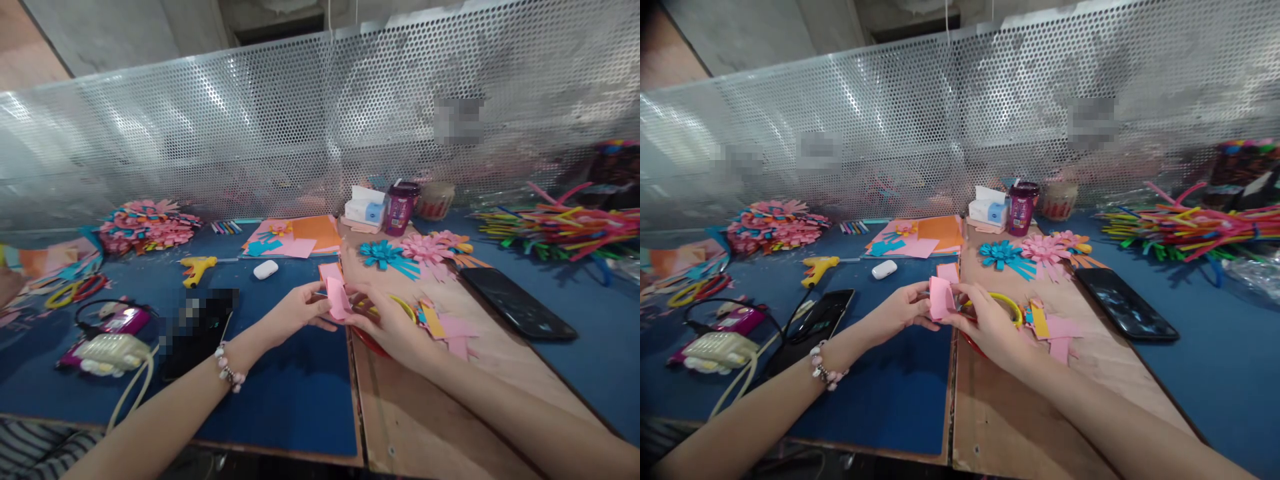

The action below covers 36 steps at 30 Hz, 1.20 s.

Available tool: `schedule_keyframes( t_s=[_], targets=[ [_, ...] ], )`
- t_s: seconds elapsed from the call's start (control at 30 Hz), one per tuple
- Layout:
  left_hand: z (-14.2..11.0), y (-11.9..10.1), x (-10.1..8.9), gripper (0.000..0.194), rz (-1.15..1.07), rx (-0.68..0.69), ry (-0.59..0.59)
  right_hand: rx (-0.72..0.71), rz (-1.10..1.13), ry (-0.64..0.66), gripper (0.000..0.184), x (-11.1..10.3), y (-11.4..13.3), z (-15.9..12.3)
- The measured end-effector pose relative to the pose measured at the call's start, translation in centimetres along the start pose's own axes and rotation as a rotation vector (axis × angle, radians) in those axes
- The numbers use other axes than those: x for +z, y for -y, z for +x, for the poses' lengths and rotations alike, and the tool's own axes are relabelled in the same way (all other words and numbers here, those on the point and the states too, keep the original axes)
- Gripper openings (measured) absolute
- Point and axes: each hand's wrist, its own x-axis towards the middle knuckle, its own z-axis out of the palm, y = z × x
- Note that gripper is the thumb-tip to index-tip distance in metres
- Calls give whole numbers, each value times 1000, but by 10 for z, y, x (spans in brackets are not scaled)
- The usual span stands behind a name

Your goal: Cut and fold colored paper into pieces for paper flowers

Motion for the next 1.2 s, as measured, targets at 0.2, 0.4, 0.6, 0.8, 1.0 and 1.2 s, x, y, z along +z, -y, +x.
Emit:
schedule_keyframes(
  t_s=[0.2,0.4,0.6,0.8,1.0,1.2],
  targets=[
    [0,2,-2,47,8,-39,45,80,71,-56,32,1,7,0],
    [-1,0,-2,48,18,-9,-5,36,72,-45,27,-4,18,-1],
    [-2,-2,-2,54,8,-10,-24,-21,63,-143,18,-3,20,-3],
    [-2,2,-1,64,65,58,-71,343,524,-224,24,-2,15,2],
    [-5,0,3,61,82,166,-55,523,881,-319,16,-4,13,9],
    [-6,-7,-2,45,301,182,-28,506,809,-280,18,-5,14,12]
  ],
)
